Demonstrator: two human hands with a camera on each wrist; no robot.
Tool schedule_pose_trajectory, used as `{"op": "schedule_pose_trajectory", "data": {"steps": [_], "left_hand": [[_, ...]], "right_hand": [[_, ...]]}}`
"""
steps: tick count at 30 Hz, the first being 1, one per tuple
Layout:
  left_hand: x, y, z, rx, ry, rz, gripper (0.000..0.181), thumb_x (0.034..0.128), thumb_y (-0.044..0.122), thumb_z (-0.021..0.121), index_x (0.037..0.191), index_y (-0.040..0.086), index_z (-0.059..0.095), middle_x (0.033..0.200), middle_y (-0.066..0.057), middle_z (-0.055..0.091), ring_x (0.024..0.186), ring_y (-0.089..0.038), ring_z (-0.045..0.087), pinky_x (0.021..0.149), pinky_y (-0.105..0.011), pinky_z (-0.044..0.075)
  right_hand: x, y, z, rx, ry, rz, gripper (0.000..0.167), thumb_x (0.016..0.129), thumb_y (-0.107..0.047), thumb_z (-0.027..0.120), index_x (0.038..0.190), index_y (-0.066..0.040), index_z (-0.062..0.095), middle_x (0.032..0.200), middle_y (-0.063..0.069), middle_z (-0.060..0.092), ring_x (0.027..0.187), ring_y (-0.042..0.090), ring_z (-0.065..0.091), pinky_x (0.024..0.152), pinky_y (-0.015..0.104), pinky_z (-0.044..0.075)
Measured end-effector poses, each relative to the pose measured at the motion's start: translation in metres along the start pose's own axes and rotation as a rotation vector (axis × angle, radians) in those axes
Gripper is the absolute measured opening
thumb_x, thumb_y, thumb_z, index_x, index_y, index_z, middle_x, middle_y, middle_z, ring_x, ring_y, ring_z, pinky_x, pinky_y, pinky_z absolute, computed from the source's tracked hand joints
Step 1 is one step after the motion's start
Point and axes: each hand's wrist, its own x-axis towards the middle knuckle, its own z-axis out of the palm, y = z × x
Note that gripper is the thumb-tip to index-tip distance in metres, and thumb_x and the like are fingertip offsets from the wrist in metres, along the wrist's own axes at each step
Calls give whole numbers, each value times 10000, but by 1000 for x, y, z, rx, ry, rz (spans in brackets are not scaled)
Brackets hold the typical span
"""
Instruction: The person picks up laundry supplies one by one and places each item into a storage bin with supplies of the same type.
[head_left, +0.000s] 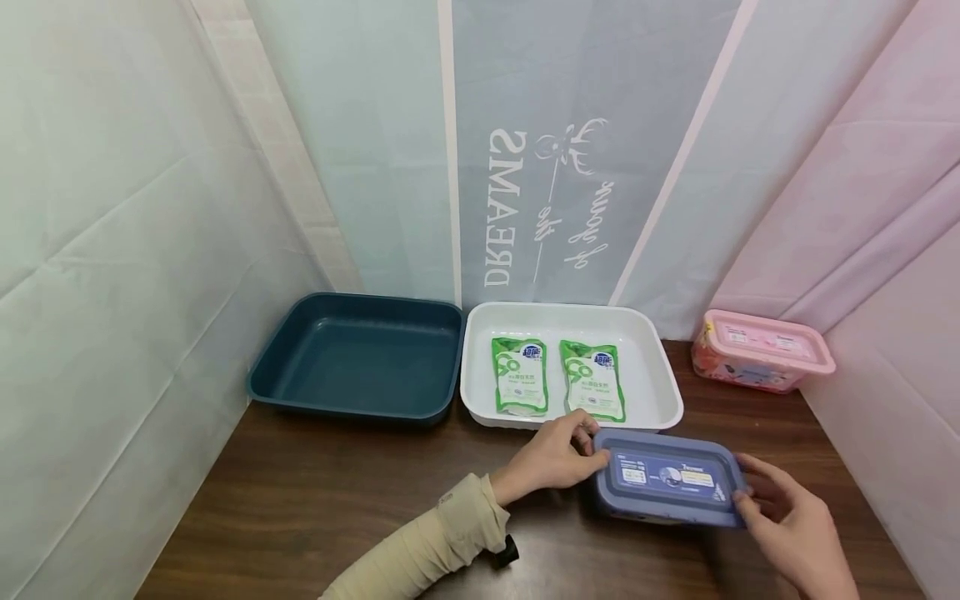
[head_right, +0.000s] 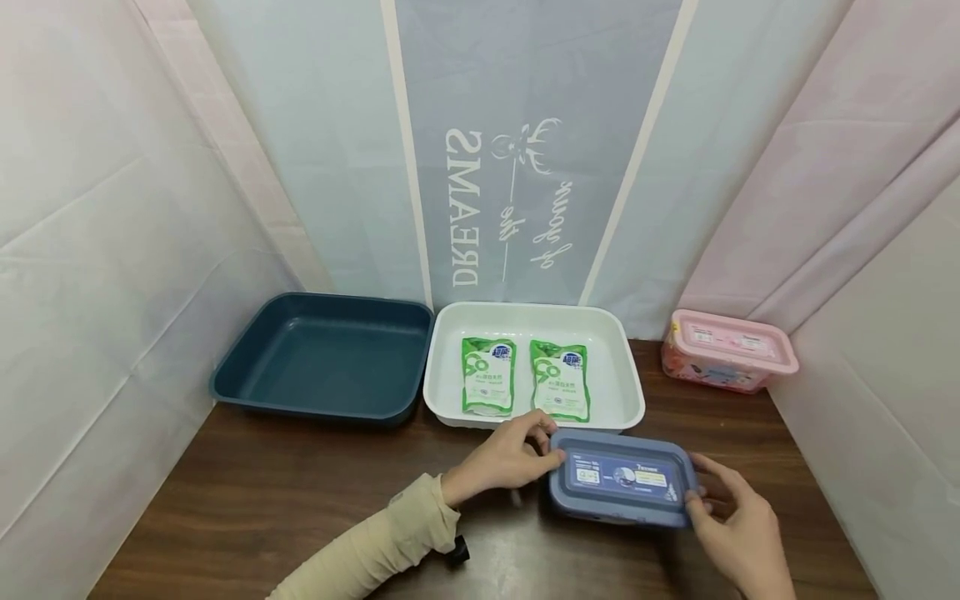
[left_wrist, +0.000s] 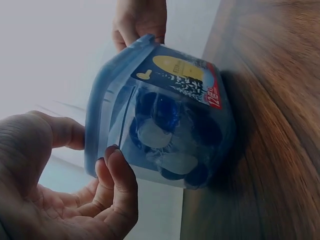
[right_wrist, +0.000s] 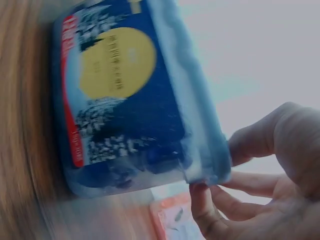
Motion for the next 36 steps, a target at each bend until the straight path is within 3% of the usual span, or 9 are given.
{"op": "schedule_pose_trajectory", "data": {"steps": [7, 12, 18, 23, 27, 31, 36], "left_hand": [[-15, -11, -17, -39, 38, -24, 256, 976, 263, 782, 1164, 130, 670, 902, 94, 654, 708, -29, 606, 768, -205, 522], [-25, -15, -23, -43, 49, -17, 246, 990, 263, 767, 1156, 112, 667, 887, 89, 651, 703, -15, 621, 762, -199, 534], [-35, -22, -29, -94, 88, -28, 238, 985, 257, 773, 1135, 105, 668, 889, 69, 658, 712, -29, 652, 741, -211, 554], [-44, -26, -38, -183, 88, -37, 233, 997, 218, 764, 1135, 69, 649, 882, 15, 670, 632, -96, 668, 630, -256, 589], [-52, -27, -48, -235, 103, -58, 240, 999, 179, 759, 1141, 30, 636, 886, -26, 675, 598, -132, 670, 607, -406, 630], [-60, -28, -53, -304, 120, -77, 250, 1010, 161, 744, 1153, -5, 624, 918, -62, 674, 623, -145, 688, 677, -567, 640], [-69, -32, -57, -415, 131, -131, 278, 1034, 171, 712, 1193, -26, 598, 971, -97, 666, 671, -162, 701, 674, -475, 663]], "right_hand": [[4, -1, 8, 160, -142, 0, 532, 968, -28, 775, 1442, 99, 569, 1016, -84, 745, 873, -83, 653, 679, 183, 575], [4, -5, 16, 243, -192, 39, 571, 975, -39, 773, 1477, 87, 531, 1054, -231, 645, 925, -58, 648, 727, 194, 583], [3, -8, 27, 339, -219, 28, 435, 972, -4, 759, 1373, 55, 600, 1013, -187, 684, 886, -3, 675, 720, 198, 564], [6, -13, 32, 427, -340, 177, 353, 1017, -103, 735, 1330, 9, 616, 1040, -78, 693, 881, 56, 655, 737, 245, 553], [10, -14, 36, 557, -484, 257, 254, 1079, -177, 656, 1302, -63, 611, 1077, -27, 680, 912, 74, 667, 781, 267, 587], [13, -12, 40, 746, -616, 208, 149, 1130, -129, 531, 1258, -111, 607, 1100, 1, 694, 967, 101, 697, 866, 309, 622], [18, -16, 47, 839, -706, 143, 151, 1136, -105, 504, 1231, -129, 618, 1110, 10, 700, 983, 115, 701, 873, 336, 629]]}}
